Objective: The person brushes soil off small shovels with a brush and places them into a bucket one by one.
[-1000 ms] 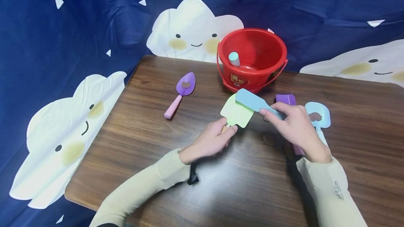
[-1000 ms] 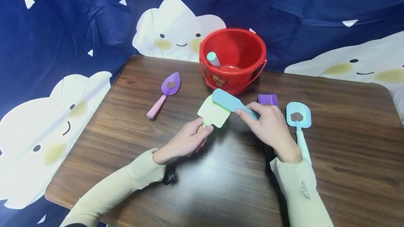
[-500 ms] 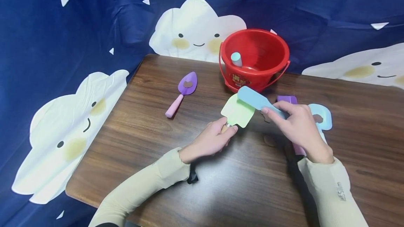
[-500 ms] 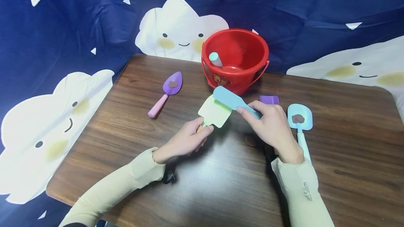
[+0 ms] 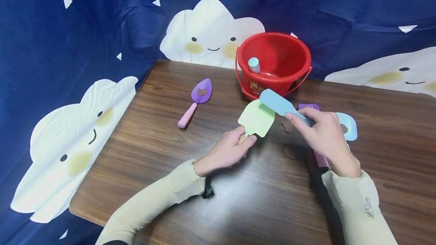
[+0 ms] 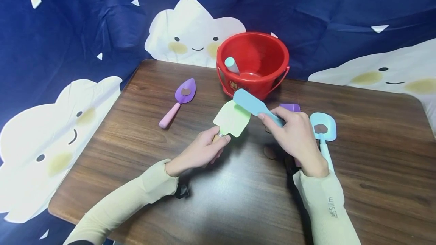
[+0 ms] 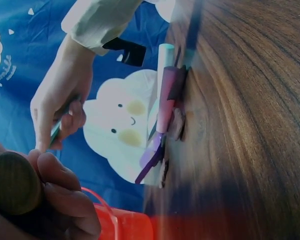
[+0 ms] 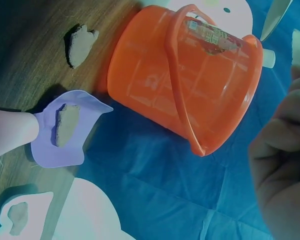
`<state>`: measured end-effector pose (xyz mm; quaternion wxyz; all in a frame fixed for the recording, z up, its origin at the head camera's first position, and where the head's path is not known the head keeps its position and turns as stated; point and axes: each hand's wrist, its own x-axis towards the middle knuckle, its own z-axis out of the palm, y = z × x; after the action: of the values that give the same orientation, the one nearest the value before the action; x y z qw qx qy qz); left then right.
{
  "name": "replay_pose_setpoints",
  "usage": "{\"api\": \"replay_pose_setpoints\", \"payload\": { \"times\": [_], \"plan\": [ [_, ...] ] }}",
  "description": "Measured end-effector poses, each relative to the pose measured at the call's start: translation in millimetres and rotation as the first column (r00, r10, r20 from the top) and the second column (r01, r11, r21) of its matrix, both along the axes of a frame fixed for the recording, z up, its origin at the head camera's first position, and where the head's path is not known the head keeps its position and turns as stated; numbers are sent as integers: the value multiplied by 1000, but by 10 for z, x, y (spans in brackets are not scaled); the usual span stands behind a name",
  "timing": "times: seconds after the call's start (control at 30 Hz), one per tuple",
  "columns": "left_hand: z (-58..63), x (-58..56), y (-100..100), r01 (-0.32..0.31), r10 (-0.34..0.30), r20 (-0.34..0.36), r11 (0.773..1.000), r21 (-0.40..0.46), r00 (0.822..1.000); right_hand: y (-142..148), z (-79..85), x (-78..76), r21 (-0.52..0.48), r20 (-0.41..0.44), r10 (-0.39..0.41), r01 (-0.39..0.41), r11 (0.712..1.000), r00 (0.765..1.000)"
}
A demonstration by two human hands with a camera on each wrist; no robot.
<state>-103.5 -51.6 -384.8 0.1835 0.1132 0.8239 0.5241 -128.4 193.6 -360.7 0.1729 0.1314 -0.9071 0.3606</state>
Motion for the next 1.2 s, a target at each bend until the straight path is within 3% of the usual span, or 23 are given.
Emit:
{"api": "replay_pose_setpoints", "payload": {
  "times": [0.43, 0.53, 0.63, 0.73, 0.87, 1.0, 1.2],
  "plan": [
    [-18, -3, 5, 9, -9, -28, 1000, -12, 1000, 12, 19, 32, -1, 74, -101, 101, 995, 992],
    [-22, -1, 7, 9, -10, -30, 1000, -13, 999, 7, 14, 32, -15, 79, -40, 41, 999, 996],
    [-28, -1, 9, 11, -11, -35, 1000, -15, 999, -6, 6, 35, 4, 80, 70, -71, 997, 994],
    [-31, -5, 9, 13, -14, -36, 1000, -16, 999, -34, 13, 45, 44, 100, 178, -183, 982, 979],
    [-43, -12, 15, 15, -16, -47, 1000, -14, 999, -79, 43, 56, 79, 145, 258, -271, 959, 955],
    [-53, -10, 16, 19, -19, -47, 1000, -7, 999, -108, 40, 42, 99, 197, 269, -293, 951, 943],
    [-71, -12, 9, 33, -36, -79, 999, -38, 996, -102, -13, 1, 119, 157, 185, -204, 972, 970]
  ]
}}
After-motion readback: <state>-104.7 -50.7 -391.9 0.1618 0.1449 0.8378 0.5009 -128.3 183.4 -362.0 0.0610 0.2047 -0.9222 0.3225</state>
